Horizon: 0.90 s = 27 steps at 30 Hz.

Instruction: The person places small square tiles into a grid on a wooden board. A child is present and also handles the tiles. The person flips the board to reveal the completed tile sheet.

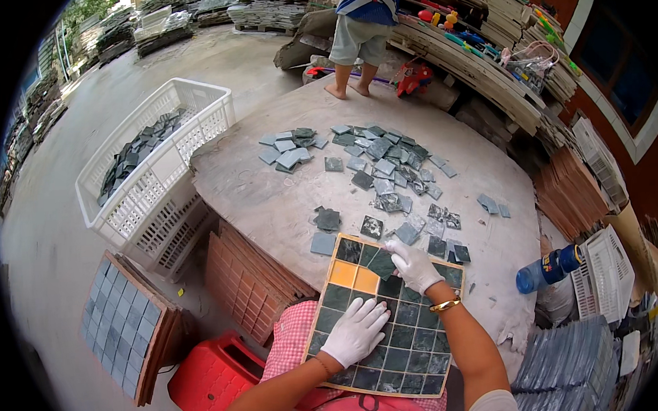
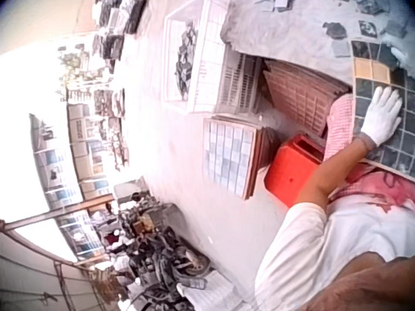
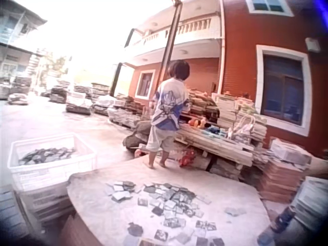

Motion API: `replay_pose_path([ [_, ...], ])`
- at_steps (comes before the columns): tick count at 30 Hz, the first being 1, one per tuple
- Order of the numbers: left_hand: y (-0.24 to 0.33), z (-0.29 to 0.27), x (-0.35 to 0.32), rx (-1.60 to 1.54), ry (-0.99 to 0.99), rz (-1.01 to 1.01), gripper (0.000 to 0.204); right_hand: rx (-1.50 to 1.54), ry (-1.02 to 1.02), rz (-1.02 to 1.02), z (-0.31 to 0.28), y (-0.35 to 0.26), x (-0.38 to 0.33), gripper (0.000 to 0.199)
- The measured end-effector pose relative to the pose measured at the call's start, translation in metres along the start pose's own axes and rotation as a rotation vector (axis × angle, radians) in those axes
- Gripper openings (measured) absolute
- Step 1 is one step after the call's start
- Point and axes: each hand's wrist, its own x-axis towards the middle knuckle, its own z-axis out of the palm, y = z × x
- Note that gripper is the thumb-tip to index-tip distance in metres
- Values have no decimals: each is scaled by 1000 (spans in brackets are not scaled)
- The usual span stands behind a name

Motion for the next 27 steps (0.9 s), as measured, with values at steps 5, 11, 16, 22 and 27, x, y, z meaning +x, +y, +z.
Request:
replay_pose_path([
  [5,3,-10,-42,-59,-41,0,44,-361,52,-149,39,-7,-5,22],
  [11,-10,-19,-39,-54,39,-106,53,-590,173,-87,56,-30,-24,30],
  [16,-39,-16,1,86,119,-198,63,-331,31,-124,71,-19,-33,19],
  [22,-49,-3,27,206,-10,-148,65,-76,268,56,-24,30,-17,24],
  [27,-43,-12,33,209,-54,-156,62,-280,725,464,-119,168,-5,25],
])
